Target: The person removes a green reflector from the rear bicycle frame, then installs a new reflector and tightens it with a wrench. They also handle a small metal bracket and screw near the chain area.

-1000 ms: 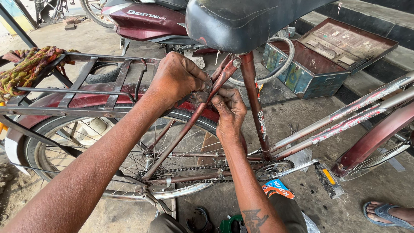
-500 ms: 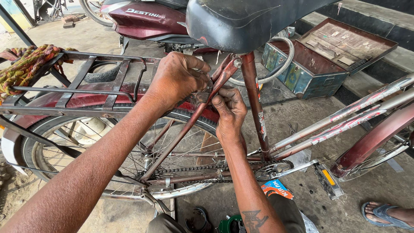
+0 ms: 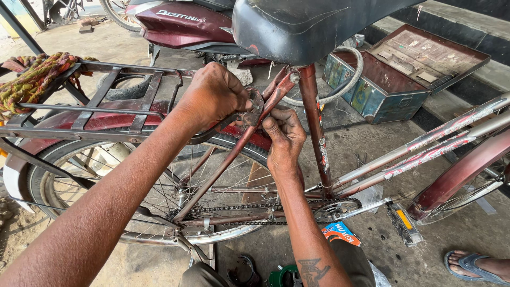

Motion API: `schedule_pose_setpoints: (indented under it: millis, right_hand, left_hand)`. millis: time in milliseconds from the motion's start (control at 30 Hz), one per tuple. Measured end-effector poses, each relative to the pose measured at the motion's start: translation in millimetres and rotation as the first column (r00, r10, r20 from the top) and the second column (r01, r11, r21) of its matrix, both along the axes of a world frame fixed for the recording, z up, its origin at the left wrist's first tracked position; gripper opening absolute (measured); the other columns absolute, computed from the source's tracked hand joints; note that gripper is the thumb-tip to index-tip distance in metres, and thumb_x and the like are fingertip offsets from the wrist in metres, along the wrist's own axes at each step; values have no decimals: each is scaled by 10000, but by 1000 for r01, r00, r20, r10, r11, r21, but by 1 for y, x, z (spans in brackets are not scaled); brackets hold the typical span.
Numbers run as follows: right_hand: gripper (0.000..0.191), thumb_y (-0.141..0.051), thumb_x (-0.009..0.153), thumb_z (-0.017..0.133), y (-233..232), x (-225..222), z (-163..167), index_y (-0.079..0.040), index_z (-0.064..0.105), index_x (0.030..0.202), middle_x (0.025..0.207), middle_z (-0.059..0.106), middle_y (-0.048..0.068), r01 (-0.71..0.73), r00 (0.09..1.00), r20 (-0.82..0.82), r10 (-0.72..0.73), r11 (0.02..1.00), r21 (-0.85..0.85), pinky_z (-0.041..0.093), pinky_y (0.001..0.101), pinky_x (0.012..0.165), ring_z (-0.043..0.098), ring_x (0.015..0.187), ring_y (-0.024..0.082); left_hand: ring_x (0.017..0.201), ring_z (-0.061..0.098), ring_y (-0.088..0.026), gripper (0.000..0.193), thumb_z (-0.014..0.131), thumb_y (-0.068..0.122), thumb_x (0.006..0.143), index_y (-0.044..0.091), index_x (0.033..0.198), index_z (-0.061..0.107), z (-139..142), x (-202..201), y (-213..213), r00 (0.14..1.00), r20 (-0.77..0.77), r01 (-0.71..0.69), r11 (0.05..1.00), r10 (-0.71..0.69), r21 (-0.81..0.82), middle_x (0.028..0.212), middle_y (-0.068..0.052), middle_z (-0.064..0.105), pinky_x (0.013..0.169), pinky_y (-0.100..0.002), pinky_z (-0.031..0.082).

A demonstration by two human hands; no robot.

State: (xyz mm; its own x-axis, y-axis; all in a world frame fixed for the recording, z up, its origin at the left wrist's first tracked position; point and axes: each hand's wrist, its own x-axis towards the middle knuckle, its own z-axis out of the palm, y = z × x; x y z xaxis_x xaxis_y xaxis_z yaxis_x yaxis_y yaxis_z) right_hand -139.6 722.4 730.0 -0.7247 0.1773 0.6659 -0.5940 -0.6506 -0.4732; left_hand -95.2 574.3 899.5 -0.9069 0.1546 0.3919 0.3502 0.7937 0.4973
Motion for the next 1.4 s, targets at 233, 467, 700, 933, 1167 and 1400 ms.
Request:
schedule_pose_setpoints:
  millis: [233,467,700,933,1167,1400]
  right_hand:
    - [205,-92,922,816,4,-4,-7,-10,674,1045,1058,719,75,12,1000,8,-12,1000,6,568,276,918,680,980,124]
    - [201,-81,913,811,4,-5,-8,-16,669,1040,1064,728,80,5,1000,-13,-5,1000,2,573,285,918,687,976,131]
    - [190,-98,917,809,4,1,-3,-34,659,1015,1010,742,70,-9,1000,-9,9,1000,10,572,290,918,695,955,128]
    - [210,-94,928,821,1,2,-3,-22,668,1053,985,726,64,5,1000,-25,-5,1000,15,544,269,899,674,928,113]
    - [209,-105,925,812,-2,3,-1,-25,655,1038,1036,734,69,18,999,-49,-18,1000,8,557,279,917,681,960,114]
    - [228,-137,922,814,-3,7,1,-16,658,1036,1037,742,75,20,999,-37,-20,1000,12,571,288,900,690,951,117]
  left_hand:
    - [713,737,-121,197,849,28,707,77,897,827,6,7,4,989,88,105,977,-123,186,849,-64,809,722,-265,621]
    - [722,778,-116,342,820,109,819,43,1142,730,8,10,5,978,-1,192,890,-211,413,899,-94,802,651,-273,634]
    - [823,727,-268,66,733,82,872,44,924,718,11,21,13,971,-232,-162,862,54,-480,917,-165,704,663,-377,615]
    - [1130,658,-375,320,679,34,899,-32,1211,648,10,39,26,848,-501,-155,823,-173,-547,1180,-224,672,912,-523,553]
    - [1208,648,-351,234,623,-9,892,-6,1125,603,6,57,16,957,-287,-78,915,-43,-397,1587,-248,421,867,-468,589]
    - [1134,684,-403,391,646,-47,830,44,1208,596,-8,44,7,930,-362,-161,813,-65,-559,1595,-313,352,751,-450,632]
